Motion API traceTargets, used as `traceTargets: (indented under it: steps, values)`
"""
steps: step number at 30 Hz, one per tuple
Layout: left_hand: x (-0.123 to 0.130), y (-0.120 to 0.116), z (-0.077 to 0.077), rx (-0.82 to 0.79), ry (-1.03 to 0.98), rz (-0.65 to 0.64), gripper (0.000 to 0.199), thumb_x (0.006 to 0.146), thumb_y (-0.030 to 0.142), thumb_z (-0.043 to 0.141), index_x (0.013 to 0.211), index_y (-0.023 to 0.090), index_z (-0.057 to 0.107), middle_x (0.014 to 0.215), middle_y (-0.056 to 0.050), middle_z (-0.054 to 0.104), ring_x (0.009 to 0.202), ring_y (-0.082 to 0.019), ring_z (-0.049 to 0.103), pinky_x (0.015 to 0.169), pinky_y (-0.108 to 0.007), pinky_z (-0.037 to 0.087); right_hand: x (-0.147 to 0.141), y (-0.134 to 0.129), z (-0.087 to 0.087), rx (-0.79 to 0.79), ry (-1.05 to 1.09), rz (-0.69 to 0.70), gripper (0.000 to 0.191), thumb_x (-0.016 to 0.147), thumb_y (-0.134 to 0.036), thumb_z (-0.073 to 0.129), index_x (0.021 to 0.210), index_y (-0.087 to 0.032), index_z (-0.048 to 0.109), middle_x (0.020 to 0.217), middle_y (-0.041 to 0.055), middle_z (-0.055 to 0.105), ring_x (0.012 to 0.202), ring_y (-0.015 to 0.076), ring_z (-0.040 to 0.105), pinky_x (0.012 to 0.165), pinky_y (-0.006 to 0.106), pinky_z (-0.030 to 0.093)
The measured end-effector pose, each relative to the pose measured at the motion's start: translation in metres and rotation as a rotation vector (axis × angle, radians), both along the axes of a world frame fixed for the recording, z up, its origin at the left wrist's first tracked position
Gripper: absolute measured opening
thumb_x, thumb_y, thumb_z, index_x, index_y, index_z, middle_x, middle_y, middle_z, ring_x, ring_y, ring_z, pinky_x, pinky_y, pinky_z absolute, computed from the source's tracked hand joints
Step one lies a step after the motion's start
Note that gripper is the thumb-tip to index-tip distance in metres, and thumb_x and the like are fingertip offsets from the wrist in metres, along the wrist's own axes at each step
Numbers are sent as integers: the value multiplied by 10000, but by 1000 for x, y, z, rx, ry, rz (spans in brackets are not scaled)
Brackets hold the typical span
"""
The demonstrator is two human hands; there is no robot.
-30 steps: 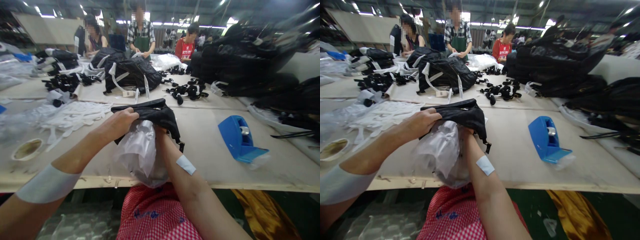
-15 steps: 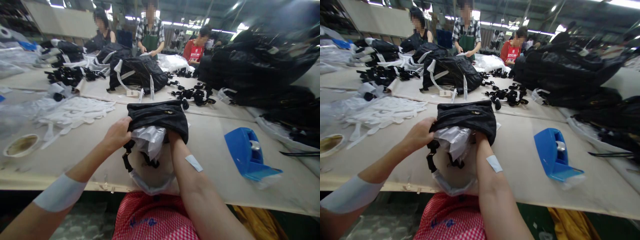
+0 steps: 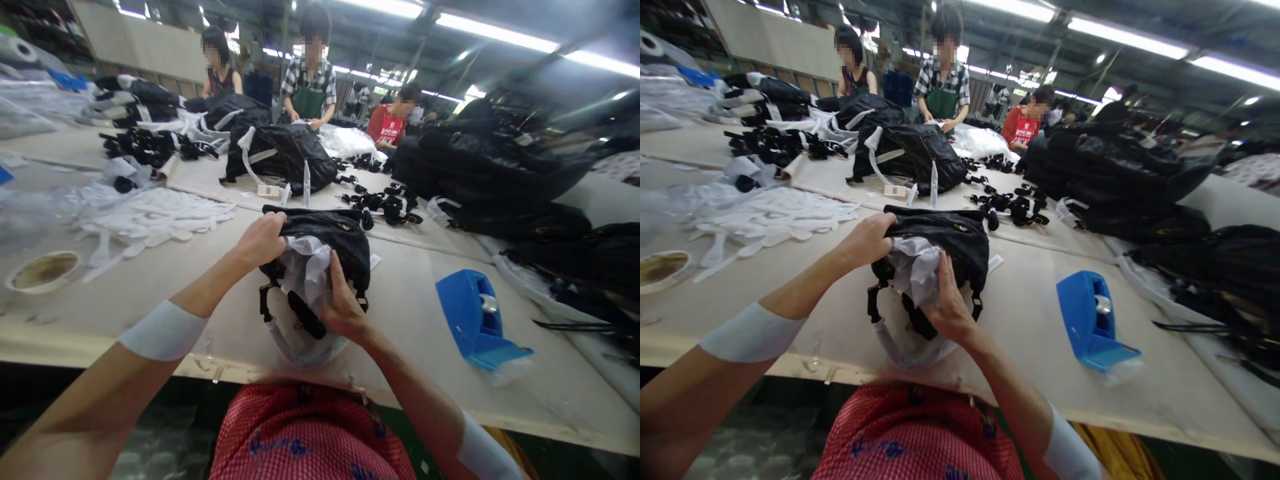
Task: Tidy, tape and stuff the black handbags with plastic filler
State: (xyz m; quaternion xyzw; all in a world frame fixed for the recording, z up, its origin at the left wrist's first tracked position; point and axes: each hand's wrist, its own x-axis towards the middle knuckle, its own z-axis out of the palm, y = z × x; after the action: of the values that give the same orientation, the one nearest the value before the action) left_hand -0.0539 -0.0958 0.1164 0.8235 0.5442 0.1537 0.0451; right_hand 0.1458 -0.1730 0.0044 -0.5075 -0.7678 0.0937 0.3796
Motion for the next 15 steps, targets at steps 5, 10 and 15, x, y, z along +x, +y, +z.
traceTargets:
  steps: [5,10,15]
  values:
    - [6,-10,7,26,12,22,370,799,55,491,1142,121,614,1159,-149,631,1117,-265,638,981,-352,510,-30,6,-11,328,-260,-5,972,822,-246,662,1608,-85,115,1664,241,106,1548,388,78,1199,602,299]
    - [6,-26,14,81,95,41,338,807,45,479,1111,138,593,1173,-150,593,1013,-282,684,872,-379,558,-48,34,-31,417,-450,-17,621,901,-54,431,1520,-84,394,1564,218,404,1488,328,325,1181,576,340]
    - [7,-33,10,75,145,-5,349,816,14,434,1094,162,583,1152,-124,586,950,-272,706,796,-374,575,-52,77,-1,236,-497,2,441,923,-142,500,1333,-231,634,1353,114,646,1276,284,582,1088,453,477]
